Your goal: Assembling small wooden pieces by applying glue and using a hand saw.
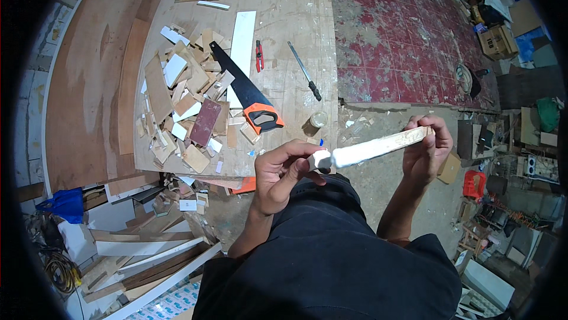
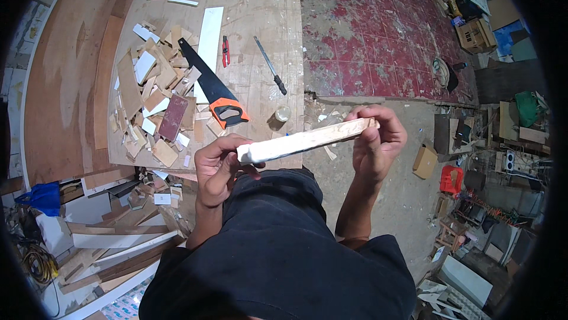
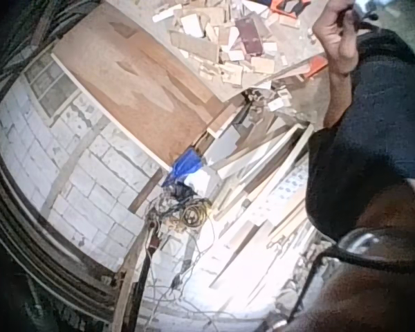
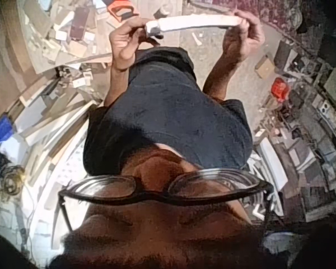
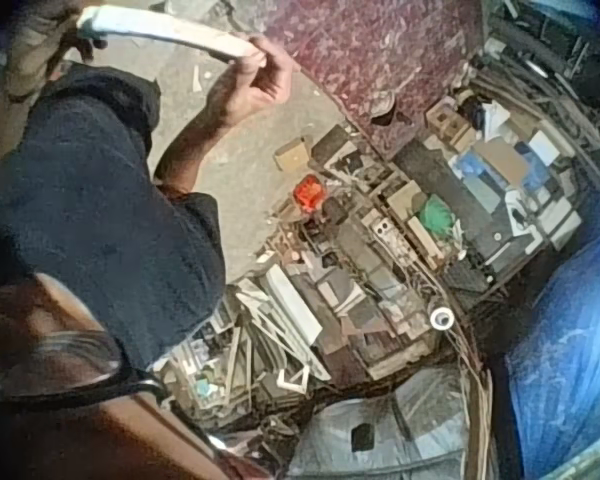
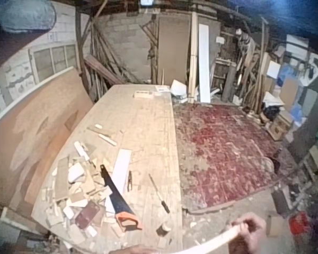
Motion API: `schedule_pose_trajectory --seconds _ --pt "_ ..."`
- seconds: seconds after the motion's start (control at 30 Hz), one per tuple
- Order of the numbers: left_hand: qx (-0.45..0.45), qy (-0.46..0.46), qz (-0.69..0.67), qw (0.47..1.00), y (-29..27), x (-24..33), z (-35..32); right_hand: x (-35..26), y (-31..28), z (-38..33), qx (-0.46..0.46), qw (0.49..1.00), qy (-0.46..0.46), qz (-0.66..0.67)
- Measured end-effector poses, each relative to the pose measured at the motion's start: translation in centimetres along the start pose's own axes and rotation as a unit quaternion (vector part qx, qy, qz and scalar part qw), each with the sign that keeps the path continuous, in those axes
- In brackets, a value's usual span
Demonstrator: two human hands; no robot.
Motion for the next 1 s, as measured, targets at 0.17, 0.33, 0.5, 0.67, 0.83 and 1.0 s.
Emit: schedule_pose_trajectory --seconds 0.17,0.33,0.5,0.67,0.83,1.0 --pt "0.004 -0.003 -0.005 1.000 0.0 -0.1 0.1 1.0 0.8 0.1 -0.027 0.999 0.019 -0.015" --pt "-0.005 -0.025 -0.034 0.999 -0.1 -0.4 0.0 1.4 -0.4 0.4 0.003 1.000 0.022 0.005" --pt "-0.017 -0.028 -0.034 0.999 -0.3 -0.5 0.1 1.1 0.2 0.2 -0.011 1.000 0.013 0.014" --pt "-0.018 -0.029 -0.052 0.998 -0.3 -0.5 0.1 1.8 0.2 0.3 -0.017 0.999 0.035 0.000" --pt "-0.020 -0.027 -0.076 0.997 -0.5 -0.7 0.1 2.1 -0.9 0.5 0.004 0.999 0.034 0.025" --pt "-0.015 -0.013 -0.052 0.998 -0.8 -0.7 0.1 2.1 -0.9 0.3 0.001 0.999 0.035 0.022"
Point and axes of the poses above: each hand's wrist, its own z-axis towards the middle knuckle, its own y-axis out of the palm, x = y × z, the point moved 7 cm from there along z, towards the middle knuckle, and after that the axes turned 12 degrees about y, right-handed, at the moved point
